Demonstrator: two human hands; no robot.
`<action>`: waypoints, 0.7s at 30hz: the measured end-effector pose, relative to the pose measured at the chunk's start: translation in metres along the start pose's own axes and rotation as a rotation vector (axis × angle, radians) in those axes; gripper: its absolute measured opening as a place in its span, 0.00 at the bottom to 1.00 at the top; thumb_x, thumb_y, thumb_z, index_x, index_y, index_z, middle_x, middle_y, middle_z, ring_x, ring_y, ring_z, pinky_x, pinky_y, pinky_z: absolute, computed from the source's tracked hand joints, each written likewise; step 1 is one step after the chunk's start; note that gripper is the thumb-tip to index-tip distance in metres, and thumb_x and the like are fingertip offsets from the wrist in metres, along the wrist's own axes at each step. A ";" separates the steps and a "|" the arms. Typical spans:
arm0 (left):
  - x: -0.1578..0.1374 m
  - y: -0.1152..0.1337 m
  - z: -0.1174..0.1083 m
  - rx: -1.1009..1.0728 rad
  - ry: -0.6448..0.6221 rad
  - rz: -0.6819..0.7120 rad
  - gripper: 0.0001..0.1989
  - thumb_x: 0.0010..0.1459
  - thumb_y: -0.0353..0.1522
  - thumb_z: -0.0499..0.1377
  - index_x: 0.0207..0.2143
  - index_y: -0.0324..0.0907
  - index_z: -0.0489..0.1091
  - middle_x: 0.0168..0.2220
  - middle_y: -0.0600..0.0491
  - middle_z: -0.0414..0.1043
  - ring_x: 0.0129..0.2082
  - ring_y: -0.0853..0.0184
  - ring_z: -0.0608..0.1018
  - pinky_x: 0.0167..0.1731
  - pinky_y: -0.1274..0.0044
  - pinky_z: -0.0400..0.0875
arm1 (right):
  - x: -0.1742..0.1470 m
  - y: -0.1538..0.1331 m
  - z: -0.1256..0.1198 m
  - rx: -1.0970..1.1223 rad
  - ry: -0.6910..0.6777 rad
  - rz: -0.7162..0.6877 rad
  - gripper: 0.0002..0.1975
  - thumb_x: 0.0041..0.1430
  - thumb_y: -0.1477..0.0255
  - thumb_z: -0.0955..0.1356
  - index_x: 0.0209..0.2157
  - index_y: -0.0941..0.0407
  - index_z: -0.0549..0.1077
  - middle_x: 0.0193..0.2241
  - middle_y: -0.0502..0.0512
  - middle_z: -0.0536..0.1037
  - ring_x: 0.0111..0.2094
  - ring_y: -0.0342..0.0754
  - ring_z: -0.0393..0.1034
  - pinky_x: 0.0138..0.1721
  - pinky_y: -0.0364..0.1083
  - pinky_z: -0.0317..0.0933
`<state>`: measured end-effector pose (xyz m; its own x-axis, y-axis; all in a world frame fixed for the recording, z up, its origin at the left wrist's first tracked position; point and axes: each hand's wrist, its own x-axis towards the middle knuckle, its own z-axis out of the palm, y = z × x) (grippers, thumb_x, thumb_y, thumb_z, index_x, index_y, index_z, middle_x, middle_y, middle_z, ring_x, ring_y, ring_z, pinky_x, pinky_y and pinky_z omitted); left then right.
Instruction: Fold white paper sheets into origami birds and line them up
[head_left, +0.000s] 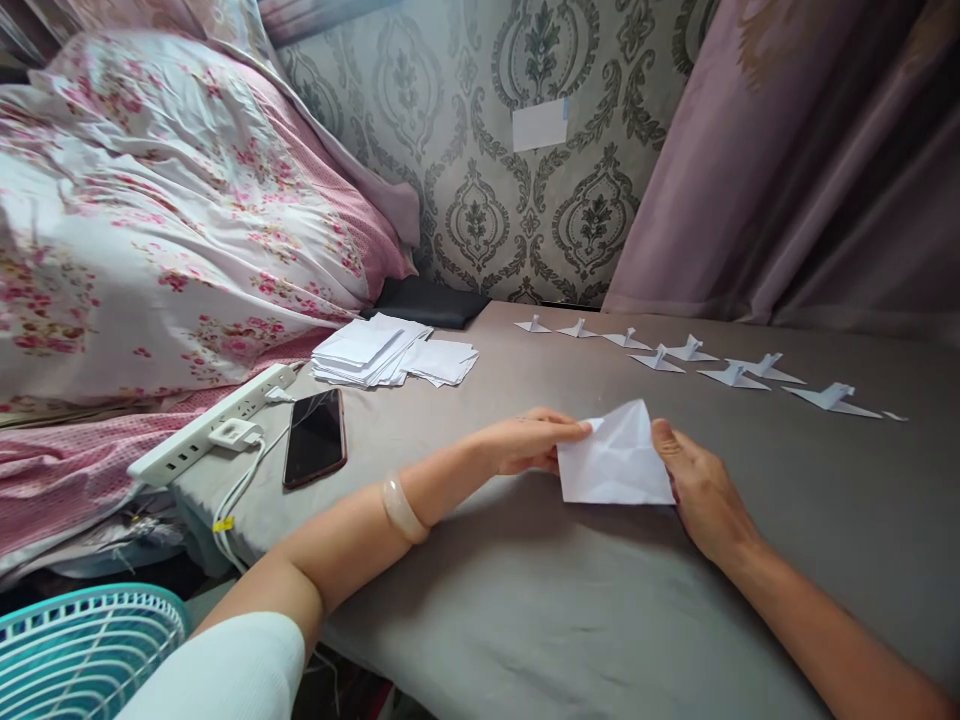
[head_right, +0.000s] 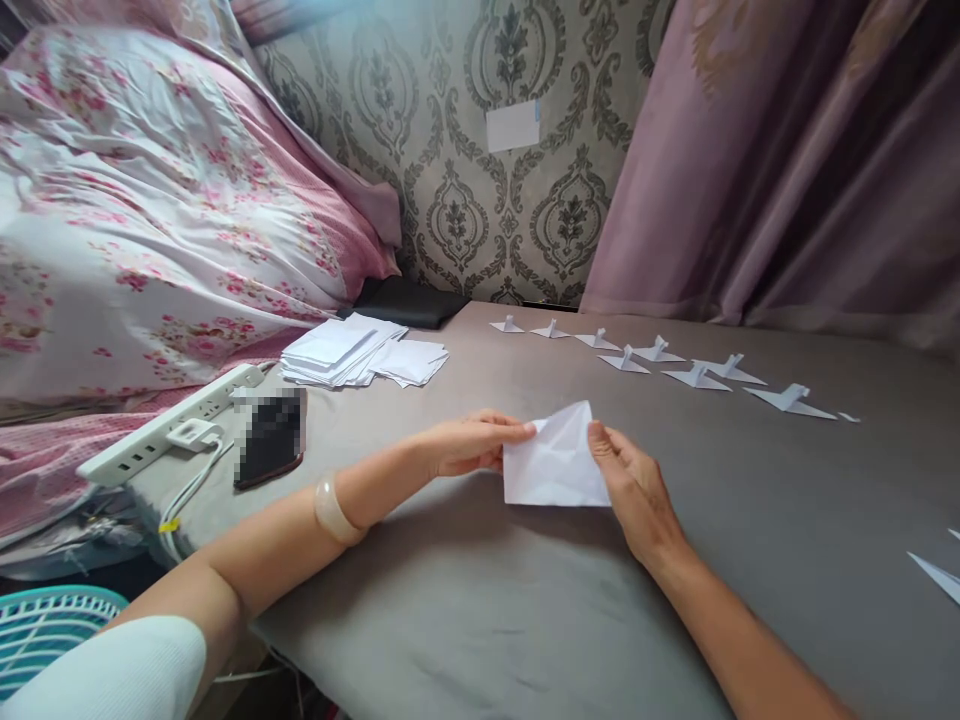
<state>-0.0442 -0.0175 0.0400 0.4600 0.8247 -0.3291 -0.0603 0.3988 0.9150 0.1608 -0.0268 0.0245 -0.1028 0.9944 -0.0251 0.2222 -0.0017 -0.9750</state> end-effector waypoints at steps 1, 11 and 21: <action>0.003 -0.005 0.006 -0.020 -0.033 -0.037 0.23 0.45 0.46 0.67 0.35 0.35 0.74 0.36 0.46 0.75 0.35 0.65 0.76 0.38 0.73 0.70 | -0.002 -0.001 0.000 0.024 0.019 0.039 0.23 0.50 0.50 0.68 0.36 0.56 0.75 0.25 0.54 0.78 0.24 0.50 0.71 0.23 0.45 0.64; 0.000 -0.022 0.010 -0.128 0.169 0.087 0.18 0.45 0.37 0.70 0.36 0.37 0.73 0.38 0.47 0.76 0.35 0.67 0.77 0.36 0.76 0.72 | -0.002 0.016 0.008 -0.080 0.044 -0.011 0.20 0.51 0.53 0.68 0.27 0.58 0.71 0.20 0.50 0.71 0.20 0.42 0.61 0.19 0.41 0.54; 0.002 -0.026 0.000 -0.128 0.260 0.082 0.14 0.52 0.41 0.65 0.31 0.37 0.73 0.31 0.49 0.77 0.29 0.69 0.77 0.32 0.77 0.72 | -0.005 0.006 0.001 0.047 -0.007 -0.012 0.25 0.56 0.62 0.65 0.55 0.54 0.62 0.21 0.46 0.71 0.19 0.42 0.63 0.20 0.42 0.58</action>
<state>-0.0420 -0.0263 0.0160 0.2076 0.9247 -0.3192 -0.2071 0.3605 0.9095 0.1614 -0.0318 0.0181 -0.1117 0.9936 -0.0144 0.1755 0.0055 -0.9845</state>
